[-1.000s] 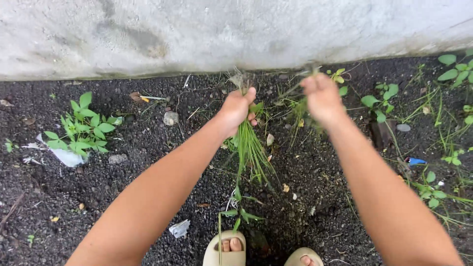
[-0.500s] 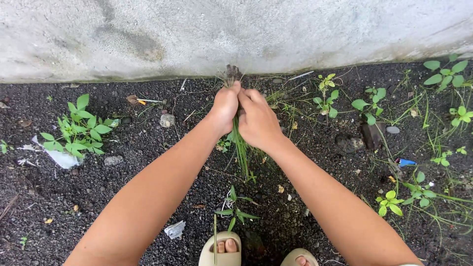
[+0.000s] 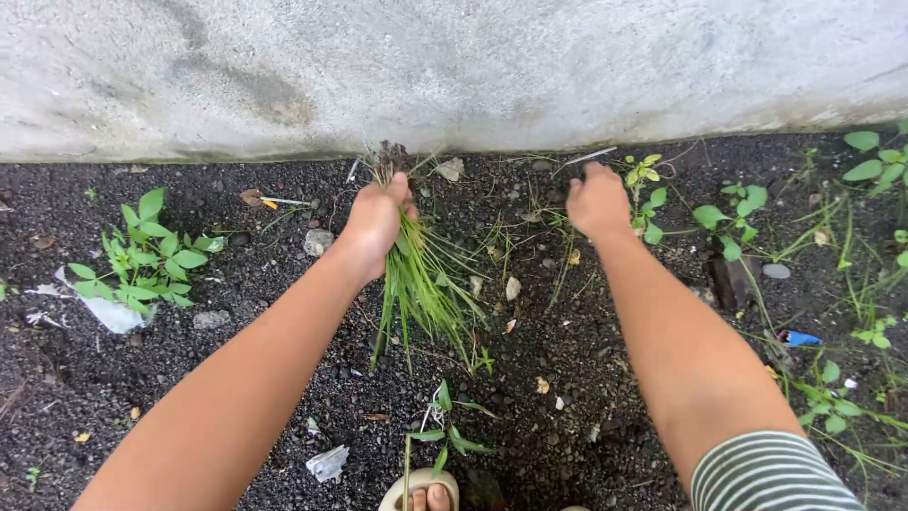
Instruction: Pulling weeds from the ground by hand in an outdoor area.
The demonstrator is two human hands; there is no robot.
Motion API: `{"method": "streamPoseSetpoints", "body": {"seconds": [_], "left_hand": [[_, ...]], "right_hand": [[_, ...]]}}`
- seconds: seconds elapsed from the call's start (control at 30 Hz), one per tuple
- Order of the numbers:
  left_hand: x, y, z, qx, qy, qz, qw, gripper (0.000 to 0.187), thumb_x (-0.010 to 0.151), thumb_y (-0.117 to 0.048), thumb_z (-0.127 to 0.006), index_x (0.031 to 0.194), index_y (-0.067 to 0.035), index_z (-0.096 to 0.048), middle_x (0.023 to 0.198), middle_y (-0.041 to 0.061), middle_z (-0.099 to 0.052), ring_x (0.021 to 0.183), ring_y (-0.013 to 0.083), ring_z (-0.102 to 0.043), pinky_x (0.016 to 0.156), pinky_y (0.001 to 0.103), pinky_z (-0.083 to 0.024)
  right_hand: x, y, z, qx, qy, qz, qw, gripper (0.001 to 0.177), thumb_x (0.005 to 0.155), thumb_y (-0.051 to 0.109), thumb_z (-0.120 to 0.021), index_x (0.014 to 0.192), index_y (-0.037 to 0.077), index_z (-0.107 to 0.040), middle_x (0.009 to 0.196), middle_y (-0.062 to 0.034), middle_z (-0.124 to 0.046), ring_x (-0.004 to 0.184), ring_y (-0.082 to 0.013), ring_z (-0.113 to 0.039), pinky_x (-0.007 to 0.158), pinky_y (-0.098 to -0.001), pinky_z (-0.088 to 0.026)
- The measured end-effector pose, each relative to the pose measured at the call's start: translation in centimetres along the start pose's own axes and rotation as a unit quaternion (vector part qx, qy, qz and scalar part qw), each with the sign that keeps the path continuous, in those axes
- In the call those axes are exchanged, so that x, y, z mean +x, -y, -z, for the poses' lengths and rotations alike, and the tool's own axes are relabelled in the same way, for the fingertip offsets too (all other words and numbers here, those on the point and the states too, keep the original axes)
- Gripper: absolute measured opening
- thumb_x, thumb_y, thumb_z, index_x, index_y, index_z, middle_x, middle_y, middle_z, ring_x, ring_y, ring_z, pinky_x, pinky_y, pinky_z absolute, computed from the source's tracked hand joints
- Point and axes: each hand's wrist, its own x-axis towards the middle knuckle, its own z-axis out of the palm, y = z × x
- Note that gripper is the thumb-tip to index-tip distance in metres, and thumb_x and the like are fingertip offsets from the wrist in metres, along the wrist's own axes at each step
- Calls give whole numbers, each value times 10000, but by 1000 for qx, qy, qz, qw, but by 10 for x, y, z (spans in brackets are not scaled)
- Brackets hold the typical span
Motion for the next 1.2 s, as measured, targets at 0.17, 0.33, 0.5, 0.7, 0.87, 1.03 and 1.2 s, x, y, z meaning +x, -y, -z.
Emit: {"method": "streamPoseSetpoints", "body": {"seconds": [0.17, 0.33, 0.5, 0.7, 0.87, 1.03, 1.2], "left_hand": [[-3, 3, 12, 26, -7, 20, 999, 312, 1033, -372, -524, 1002, -61, -528, 800, 61, -560, 678, 193, -527, 561, 399, -516], [0, 6, 17, 21, -15, 35, 999, 310, 1029, -381, -517, 997, -73, -502, 788, 64, -542, 627, 207, -518, 534, 407, -503], [-3, 2, 11, 21, -20, 55, 998, 294, 1033, -371, -525, 1004, -79, -507, 804, 56, -531, 632, 182, -504, 542, 399, -506], [-4, -1, -2, 76, 7, 53, 996, 325, 1050, -389, -479, 1029, -65, -498, 833, 55, -554, 680, 165, -512, 579, 371, -536], [-5, 3, -7, 75, 16, 63, 995, 325, 1037, -391, -486, 1007, -67, -500, 815, 54, -549, 694, 186, -509, 585, 385, -530], [3, 14, 3, 114, 17, 45, 992, 357, 1049, -412, -485, 1010, -59, -520, 820, 58, -574, 715, 171, -528, 615, 366, -537], [-5, 7, 4, 80, 19, 52, 995, 351, 1035, -405, -498, 1041, -56, -533, 821, 56, -562, 687, 178, -514, 578, 379, -529]], "right_hand": [[2, -10, -6, -68, 284, -243, 925, 509, 994, 393, -647, 1252, -45, -643, 1286, -287, -648, 1196, -432, -633, 1010, -495, -515], [-1, -32, -34, -77, 309, -277, 907, 505, 962, 374, -666, 1261, -33, -643, 1300, -268, -640, 1204, -420, -632, 1001, -489, -524], [9, -92, -78, -142, 314, -108, 933, 314, 984, 178, -599, 1096, -70, -755, 1179, -294, -719, 1099, -412, -690, 987, -437, -544], [20, -59, -23, 236, 307, -407, 827, 190, 991, 81, -488, 1124, 41, -618, 971, -153, -672, 631, -181, -528, 492, -339, -477], [10, -50, -30, 335, 336, -350, 807, 171, 990, 90, -480, 1039, 49, -638, 902, -49, -581, 618, -170, -416, 462, -357, -324], [15, -61, -79, 209, 219, -205, 931, 226, 863, 12, -504, 949, 46, -709, 900, -90, -688, 751, -137, -566, 688, -289, -433], [22, 4, -46, 325, 192, -279, 883, 290, 917, 52, -485, 1098, -11, -703, 1122, -223, -705, 981, -353, -678, 855, -467, -506]]}}
